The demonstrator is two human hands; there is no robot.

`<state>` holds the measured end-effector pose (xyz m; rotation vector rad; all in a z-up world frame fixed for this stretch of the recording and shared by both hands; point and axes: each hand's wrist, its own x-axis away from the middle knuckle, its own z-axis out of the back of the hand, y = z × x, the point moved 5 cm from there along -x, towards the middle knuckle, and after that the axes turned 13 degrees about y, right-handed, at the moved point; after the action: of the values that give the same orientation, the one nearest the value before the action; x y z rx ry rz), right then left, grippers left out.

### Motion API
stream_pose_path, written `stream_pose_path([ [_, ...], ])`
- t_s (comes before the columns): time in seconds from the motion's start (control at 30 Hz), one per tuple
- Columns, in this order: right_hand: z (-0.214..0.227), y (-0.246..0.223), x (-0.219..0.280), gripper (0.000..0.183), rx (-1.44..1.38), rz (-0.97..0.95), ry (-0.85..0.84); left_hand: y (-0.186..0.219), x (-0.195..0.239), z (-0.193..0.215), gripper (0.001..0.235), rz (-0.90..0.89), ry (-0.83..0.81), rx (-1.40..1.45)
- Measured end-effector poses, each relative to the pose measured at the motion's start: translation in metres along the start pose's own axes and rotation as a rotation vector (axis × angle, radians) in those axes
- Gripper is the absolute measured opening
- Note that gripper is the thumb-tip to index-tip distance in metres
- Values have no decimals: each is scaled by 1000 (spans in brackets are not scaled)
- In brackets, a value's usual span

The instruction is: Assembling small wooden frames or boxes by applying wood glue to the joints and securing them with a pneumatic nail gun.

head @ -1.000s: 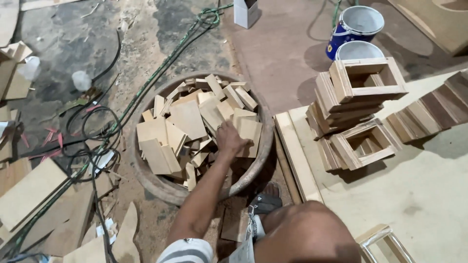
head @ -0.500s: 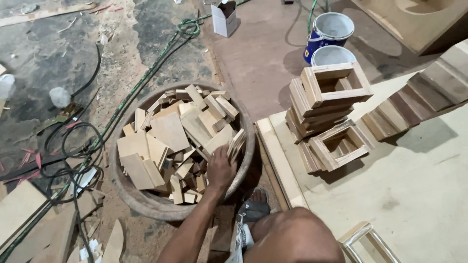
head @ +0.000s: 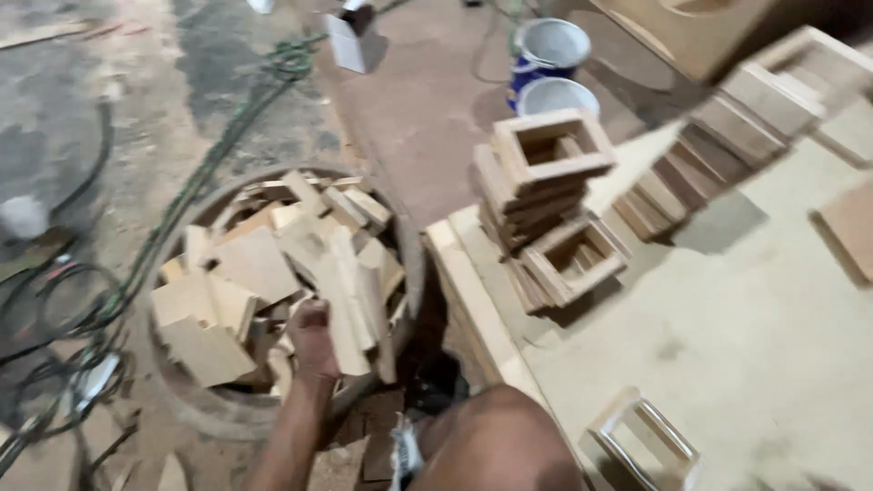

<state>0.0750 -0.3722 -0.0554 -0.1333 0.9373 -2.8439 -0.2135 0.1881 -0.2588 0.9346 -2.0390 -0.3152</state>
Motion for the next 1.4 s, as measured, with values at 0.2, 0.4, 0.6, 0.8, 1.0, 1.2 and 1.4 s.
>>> stream_pose_path([
  [0.2, -186, -70, 13, 67, -1122, -107, -478, -123, 102, -124, 75, 346, -332, -290],
  [0.4, -164, -104, 35, 49, -1035, -600, -125, -153, 140, -186, 61, 458, -727, -586],
  [0.6, -82, -1, 51, 38, -1324, -799, 432, -155, 143, -186, 67, 393, -532, -997],
  [0.8, -53, 36, 70, 57, -1172, -578, 501, -201, 151, -207, 56, 110, -650, -1634],
  [1.0, -38, 15, 82, 42, -1343, -717, 465, -244, 112, -197, 76, -1013, -958, -2078],
  [1.2, -25, 16, 96, 45, -624, -428, 682, -213, 142, -231, 39, -1303, -984, -1787],
  [1.4, 20, -95, 127, 15, -37, 696, 1040, -185, 265, -310, 66, 105, -1576, -1677],
])
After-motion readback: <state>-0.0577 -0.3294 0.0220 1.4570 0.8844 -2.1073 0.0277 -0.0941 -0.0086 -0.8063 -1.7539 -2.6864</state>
